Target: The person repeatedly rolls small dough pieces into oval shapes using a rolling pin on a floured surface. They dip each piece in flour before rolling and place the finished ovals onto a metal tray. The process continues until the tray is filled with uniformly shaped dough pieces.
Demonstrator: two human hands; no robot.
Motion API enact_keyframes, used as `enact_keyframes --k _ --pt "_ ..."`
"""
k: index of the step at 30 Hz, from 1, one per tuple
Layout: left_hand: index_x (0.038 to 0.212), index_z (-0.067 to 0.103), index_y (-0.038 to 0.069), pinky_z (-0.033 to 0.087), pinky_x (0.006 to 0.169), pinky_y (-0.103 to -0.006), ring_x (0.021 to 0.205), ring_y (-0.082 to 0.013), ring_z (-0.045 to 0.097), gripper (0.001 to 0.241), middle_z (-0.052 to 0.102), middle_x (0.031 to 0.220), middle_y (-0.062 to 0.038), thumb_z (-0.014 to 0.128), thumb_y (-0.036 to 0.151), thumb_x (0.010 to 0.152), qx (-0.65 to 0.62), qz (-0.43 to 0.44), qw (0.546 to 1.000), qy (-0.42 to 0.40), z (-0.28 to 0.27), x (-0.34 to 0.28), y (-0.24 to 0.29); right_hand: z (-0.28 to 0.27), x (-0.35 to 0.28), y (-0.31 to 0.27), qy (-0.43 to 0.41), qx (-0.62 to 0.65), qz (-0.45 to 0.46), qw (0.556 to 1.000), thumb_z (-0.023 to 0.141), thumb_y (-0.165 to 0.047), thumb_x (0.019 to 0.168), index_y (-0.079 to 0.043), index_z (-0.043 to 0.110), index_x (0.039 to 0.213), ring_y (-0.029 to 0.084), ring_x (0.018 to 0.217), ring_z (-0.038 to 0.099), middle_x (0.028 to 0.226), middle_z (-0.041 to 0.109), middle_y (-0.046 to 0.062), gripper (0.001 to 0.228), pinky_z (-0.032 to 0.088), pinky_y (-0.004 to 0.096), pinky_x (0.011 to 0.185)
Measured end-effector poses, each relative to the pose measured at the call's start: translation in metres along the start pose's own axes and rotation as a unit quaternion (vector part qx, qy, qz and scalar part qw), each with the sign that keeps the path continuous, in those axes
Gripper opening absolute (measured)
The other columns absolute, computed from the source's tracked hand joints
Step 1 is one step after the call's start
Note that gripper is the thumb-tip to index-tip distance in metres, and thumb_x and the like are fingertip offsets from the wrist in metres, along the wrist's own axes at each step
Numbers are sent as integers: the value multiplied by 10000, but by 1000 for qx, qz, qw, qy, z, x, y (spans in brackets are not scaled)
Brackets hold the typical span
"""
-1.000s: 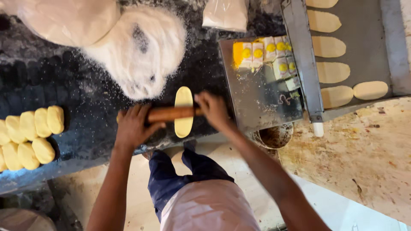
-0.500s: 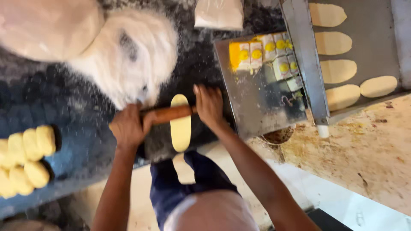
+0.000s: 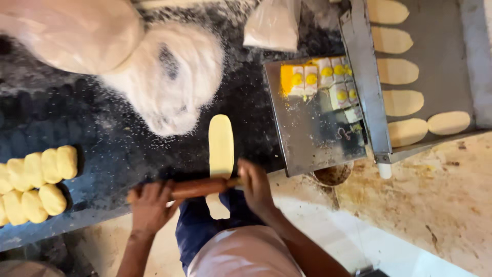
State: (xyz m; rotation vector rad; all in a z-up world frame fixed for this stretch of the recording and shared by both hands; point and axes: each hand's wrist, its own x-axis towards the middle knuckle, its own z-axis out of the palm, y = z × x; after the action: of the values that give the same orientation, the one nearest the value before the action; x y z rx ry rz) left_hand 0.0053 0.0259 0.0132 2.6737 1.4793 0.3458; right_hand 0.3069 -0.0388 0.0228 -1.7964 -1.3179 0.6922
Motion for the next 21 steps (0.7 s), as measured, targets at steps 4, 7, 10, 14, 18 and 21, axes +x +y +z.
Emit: enact_keyframes --k 4,7,10,14,18,21 --pt "1159 686 115 418 919 -513 1049 -297 614 578 632 1095 -90 721 608 859 41 -221 974 43 5 -19 -40 12 107 2 59 -109 -133 983 646 -299 1017 -17 628 1341 401 1236 487 1346 553 203 430 386 483 1043" --pt "1223 666 57 439 912 -491 1055 -346 597 610 626 1138 -137 698 626 1005 26 -342 934 98 6 -20 -67 21 154 -5 -56 -241 -122 961 770 -293 882 -74 734 1056 342 1178 535 1216 639 123 281 393 451 982" --pt "1205 656 28 442 868 -497 1110 -377 586 586 621 1156 -165 687 583 1020 61 -394 911 105 3 -23 -82 26 164 -7 -182 -76 -50 979 785 -242 890 -83 746 979 210 990 677 998 743 86 186 522 354 873" --pt "1436 563 -15 409 1025 -521 1201 -429 495 583 527 1369 -259 661 454 1104 13 -331 925 184 -2 -34 -102 -3 188 -31 -239 91 -43 966 795 -151 878 -47 749 952 92 823 726 882 785 44 136 576 272 765" --pt "1550 495 23 303 1113 -595 1378 -465 417 664 443 1519 -281 679 422 1051 -40 -284 933 217 -11 -36 -109 -55 218 -114 -242 50 -81 966 777 -158 914 -35 743 992 93 865 699 927 775 40 150 560 270 817" --pt "1539 481 34 252 1151 -626 1428 -481 377 658 417 1541 -287 680 401 1030 -66 -246 938 234 -16 -39 -112 -68 229 -169 -159 22 -96 982 801 -174 895 -49 754 1008 88 850 714 908 780 29 175 578 270 798"
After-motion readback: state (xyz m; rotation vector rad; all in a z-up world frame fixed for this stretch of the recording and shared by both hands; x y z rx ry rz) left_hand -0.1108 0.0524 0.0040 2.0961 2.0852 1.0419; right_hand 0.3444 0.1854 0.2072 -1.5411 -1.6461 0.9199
